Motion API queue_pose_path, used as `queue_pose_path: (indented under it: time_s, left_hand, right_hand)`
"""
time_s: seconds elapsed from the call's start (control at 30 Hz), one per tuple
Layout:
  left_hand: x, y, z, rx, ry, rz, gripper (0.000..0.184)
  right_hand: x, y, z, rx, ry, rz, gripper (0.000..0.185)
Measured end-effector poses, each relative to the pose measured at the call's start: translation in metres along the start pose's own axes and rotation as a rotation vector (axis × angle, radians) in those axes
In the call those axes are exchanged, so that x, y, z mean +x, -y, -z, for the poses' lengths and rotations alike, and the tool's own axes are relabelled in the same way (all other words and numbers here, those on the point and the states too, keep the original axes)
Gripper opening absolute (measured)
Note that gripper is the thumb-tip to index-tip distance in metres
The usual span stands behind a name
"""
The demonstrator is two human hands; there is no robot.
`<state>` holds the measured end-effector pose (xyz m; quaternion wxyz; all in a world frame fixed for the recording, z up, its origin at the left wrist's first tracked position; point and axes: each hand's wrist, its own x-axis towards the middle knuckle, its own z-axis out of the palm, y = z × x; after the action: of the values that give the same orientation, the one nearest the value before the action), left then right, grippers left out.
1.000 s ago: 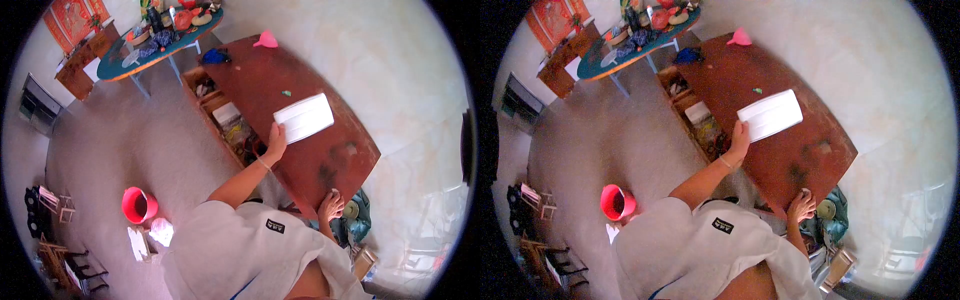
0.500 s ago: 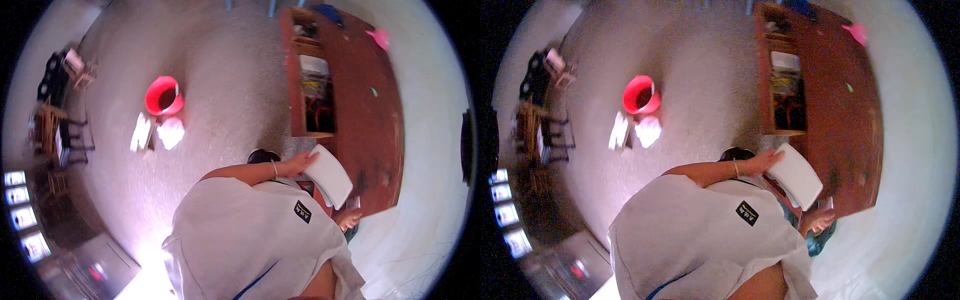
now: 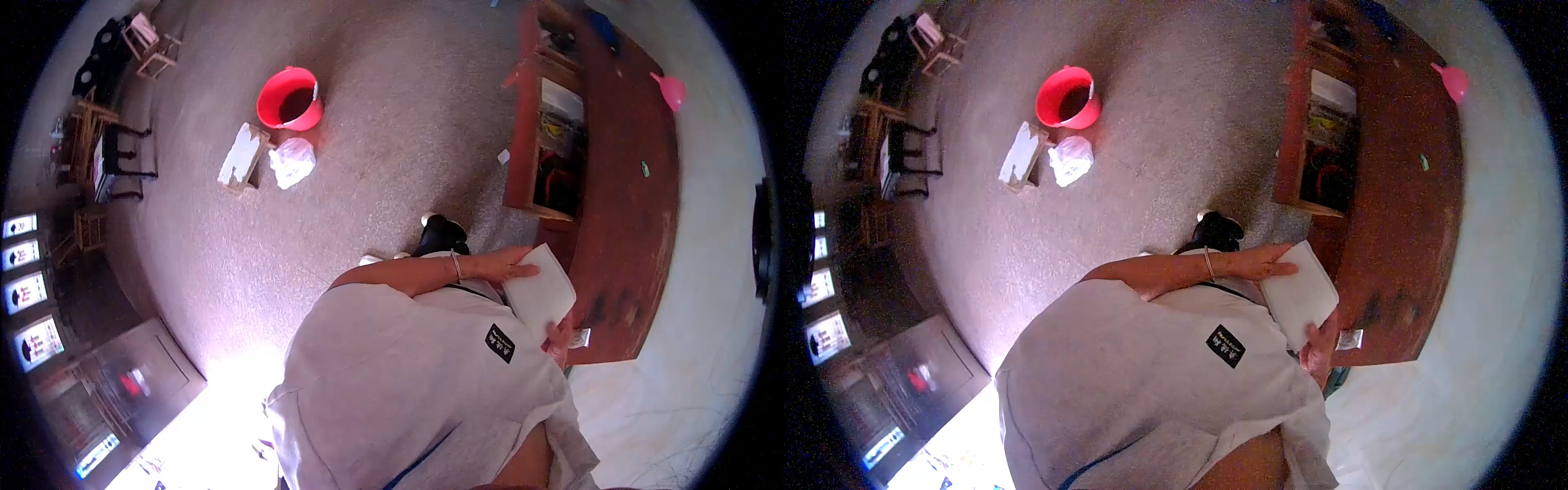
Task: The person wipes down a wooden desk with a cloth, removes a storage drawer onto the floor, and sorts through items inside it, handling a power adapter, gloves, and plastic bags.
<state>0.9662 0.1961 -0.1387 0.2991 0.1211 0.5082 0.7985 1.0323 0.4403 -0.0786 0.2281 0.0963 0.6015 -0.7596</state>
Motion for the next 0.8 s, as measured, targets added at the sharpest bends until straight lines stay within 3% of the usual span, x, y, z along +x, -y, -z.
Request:
queue_pose_path:
  time_s: [0.13, 0.2, 0.23, 0.27, 0.3, 0.37, 0.4, 0.5, 0.57, 0.67, 0.73, 0.8]
  left_hand:
    - [0.018, 0.02, -0.007, 0.115, 0.074, -0.038, 0.041]
    - [0.022, 0.016, -0.015, 0.175, 0.028, 0.091, 0.037]
    - [0.027, 0.012, -0.018, 0.221, 0.044, 0.15, 0.036]
    - [0.033, 0.012, -0.021, 0.225, 0.085, 0.169, 0.035]
    - [0.036, 0.011, -0.023, 0.193, 0.126, 0.193, 0.036]
    - [0.041, 0.008, -0.03, 0.156, 0.213, 0.247, 0.037]
    - [0.04, -0.001, -0.043, 0.087, 0.241, 0.339, 0.037]
    - [0.054, 0.019, -0.033, 0.168, 0.397, 0.246, 0.049]
    - [0.069, 0.009, -0.031, 0.305, 0.537, 0.327, 0.053]
    - [0.092, 0.039, -0.009, 0.255, 0.654, 0.437, 0.055]
    - [0.105, 0.014, -0.055, 0.533, 0.723, 0.518, 0.056]
    - [0.113, 0.006, -0.093, 0.619, 0.825, 0.554, 0.054]
  right_hand:
    - [-0.026, -0.001, -0.028, 0.094, -0.251, 0.036, 0.07]
    - [-0.032, -0.003, -0.022, 0.086, -0.341, 0.125, 0.065]
    - [-0.038, 0.003, -0.035, -0.006, -0.51, 0.127, 0.058]
    - [-0.046, 0.0, -0.04, 0.108, -0.596, 0.136, 0.056]
    - [-0.054, 0.01, -0.055, 0.377, -0.564, 0.207, 0.053]
    - [-0.065, -0.035, -0.03, 0.377, -0.567, 0.284, 0.045]
    - [-0.065, -0.055, -0.026, 0.317, -0.602, 0.322, 0.05]
    - [-0.072, -0.072, -0.034, 0.265, -0.81, 0.406, 0.061]
    - [-0.083, -0.056, -0.041, 0.04, -0.886, 0.302, 0.063]
    - [-0.091, -0.083, -0.062, 0.407, -0.991, 0.473, 0.063]
    - [-0.09, -0.093, -0.07, 0.585, -1.048, 0.525, 0.064]
    - [-0.073, -0.108, -0.078, 0.706, -1.17, 0.578, 0.066]
